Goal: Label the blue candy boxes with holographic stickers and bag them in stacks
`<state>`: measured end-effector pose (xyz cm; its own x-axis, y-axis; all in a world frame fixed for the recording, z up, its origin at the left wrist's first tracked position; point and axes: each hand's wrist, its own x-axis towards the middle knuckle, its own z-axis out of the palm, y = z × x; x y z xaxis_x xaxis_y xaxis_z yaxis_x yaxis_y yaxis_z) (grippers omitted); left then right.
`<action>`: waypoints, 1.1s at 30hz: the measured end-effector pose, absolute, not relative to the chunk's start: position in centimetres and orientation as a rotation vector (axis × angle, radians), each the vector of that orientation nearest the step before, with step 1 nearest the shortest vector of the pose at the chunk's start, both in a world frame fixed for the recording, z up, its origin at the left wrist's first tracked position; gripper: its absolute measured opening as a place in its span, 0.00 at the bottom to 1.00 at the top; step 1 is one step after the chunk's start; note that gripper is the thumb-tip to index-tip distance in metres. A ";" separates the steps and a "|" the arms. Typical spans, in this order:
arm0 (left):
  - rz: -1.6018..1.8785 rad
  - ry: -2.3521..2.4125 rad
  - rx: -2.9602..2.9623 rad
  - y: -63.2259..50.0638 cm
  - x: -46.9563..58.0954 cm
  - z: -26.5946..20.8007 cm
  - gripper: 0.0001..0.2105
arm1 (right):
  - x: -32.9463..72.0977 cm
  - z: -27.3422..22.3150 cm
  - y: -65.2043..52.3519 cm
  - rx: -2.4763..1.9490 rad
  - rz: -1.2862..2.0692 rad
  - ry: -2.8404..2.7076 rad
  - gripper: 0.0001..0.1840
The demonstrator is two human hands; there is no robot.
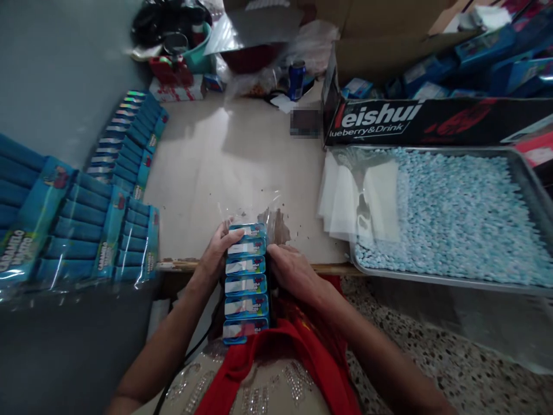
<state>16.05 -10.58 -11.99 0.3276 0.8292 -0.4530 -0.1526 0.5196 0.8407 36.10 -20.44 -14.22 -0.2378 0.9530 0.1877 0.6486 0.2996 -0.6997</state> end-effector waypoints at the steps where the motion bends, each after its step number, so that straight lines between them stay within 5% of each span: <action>1: 0.730 1.014 0.758 -11.0 16.2 -11.5 0.38 | 37.0 -12.4 -20.4 -1.351 0.753 -2.015 0.09; 3: 0.701 0.978 0.732 -11.7 16.2 -10.9 0.40 | 39.1 -8.2 -19.5 -1.229 0.791 -2.034 0.08; 7: 0.660 1.013 0.790 -12.4 16.1 -11.2 0.50 | 41.7 -3.2 -13.2 -1.450 0.204 -1.683 0.19; 9: 0.626 1.011 0.840 -12.4 16.3 -11.7 0.52 | 41.9 -3.7 -8.6 -1.456 0.227 -1.703 0.26; 17: 0.513 0.856 0.927 -11.5 15.4 -12.2 0.61 | 43.4 -7.1 -1.1 -1.431 1.042 -1.640 0.24; 27: 0.472 0.843 0.926 -11.0 15.5 -13.4 0.56 | 44.7 -6.4 1.0 -1.638 0.407 -1.228 0.30; 30: 0.523 0.901 0.907 -11.4 15.4 -13.2 0.56 | 45.9 -6.5 -1.7 -1.554 0.192 -0.981 0.19; 33: 0.554 0.920 0.924 -12.4 15.3 -12.4 0.52 | 44.6 -9.8 -7.7 -1.539 0.559 -0.877 0.05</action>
